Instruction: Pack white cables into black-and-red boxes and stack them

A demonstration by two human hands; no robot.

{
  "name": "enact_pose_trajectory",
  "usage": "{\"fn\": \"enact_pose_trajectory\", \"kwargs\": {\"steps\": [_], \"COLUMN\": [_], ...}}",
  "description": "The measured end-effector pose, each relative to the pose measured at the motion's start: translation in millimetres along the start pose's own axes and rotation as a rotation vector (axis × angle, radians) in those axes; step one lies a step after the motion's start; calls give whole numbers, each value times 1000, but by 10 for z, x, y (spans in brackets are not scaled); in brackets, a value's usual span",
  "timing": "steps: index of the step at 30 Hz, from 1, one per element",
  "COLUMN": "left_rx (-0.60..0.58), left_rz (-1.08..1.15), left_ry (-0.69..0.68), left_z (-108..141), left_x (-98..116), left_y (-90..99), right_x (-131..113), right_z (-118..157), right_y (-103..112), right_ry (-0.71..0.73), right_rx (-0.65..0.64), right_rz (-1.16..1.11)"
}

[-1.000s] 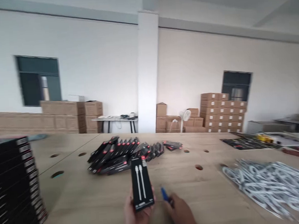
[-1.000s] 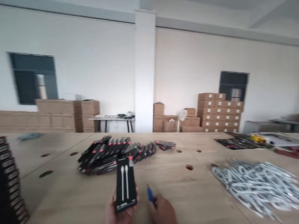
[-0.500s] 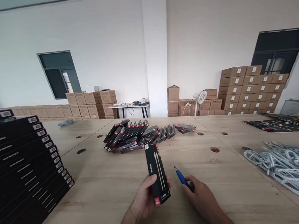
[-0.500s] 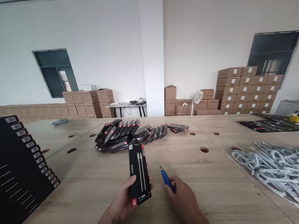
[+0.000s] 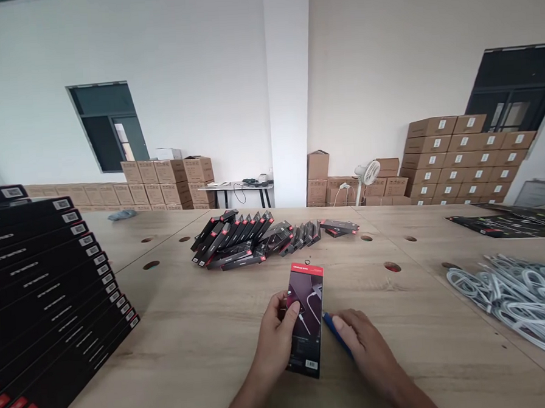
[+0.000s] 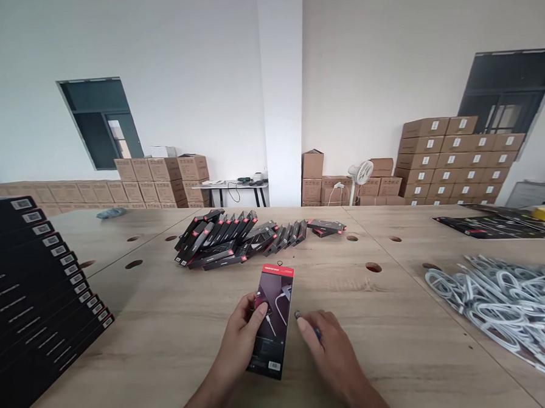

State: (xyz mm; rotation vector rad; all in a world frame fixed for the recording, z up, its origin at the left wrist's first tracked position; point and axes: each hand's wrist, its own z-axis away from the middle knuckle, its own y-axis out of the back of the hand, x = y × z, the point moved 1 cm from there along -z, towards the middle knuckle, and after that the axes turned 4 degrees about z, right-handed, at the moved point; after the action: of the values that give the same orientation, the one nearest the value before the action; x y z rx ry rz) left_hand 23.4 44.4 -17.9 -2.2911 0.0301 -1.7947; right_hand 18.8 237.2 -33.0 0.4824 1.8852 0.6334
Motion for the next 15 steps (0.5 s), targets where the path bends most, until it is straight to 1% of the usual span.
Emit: {"fn": "enact_pose_trajectory", "kwargs": {"steps": [3, 5, 6, 8, 10, 12, 13, 15], "left_rx": [-24, -2, 27, 79, 78, 83, 112, 193], "left_rz": [11, -9, -26, -55, -67, -69, -73, -103], "left_ry": [-13, -32, -48, -93, -146, -185, -191, -199], "left_z": [23, 66, 96, 171, 246, 298, 312, 320], "left_x": [-11, -1, 18, 87, 186, 286, 327, 387], "left_y": [-35, -66, -85, -132, -186, -222, -223, -189], "right_x": [-85, -119, -130, -152, -183, -216, -228, -238], "right_z": [45, 80, 96, 125, 157, 193, 209, 233], "right_y": [-120, -204, -238, -284, -317, -350, -367, -388], "right_ry": [69, 87, 100, 183, 351, 502, 539, 548], "right_rx": [-128, -148, -112, 34, 207, 326, 346, 310], "right_rz": [-173, -179, -145, -9, 157, 265, 285, 239]}}
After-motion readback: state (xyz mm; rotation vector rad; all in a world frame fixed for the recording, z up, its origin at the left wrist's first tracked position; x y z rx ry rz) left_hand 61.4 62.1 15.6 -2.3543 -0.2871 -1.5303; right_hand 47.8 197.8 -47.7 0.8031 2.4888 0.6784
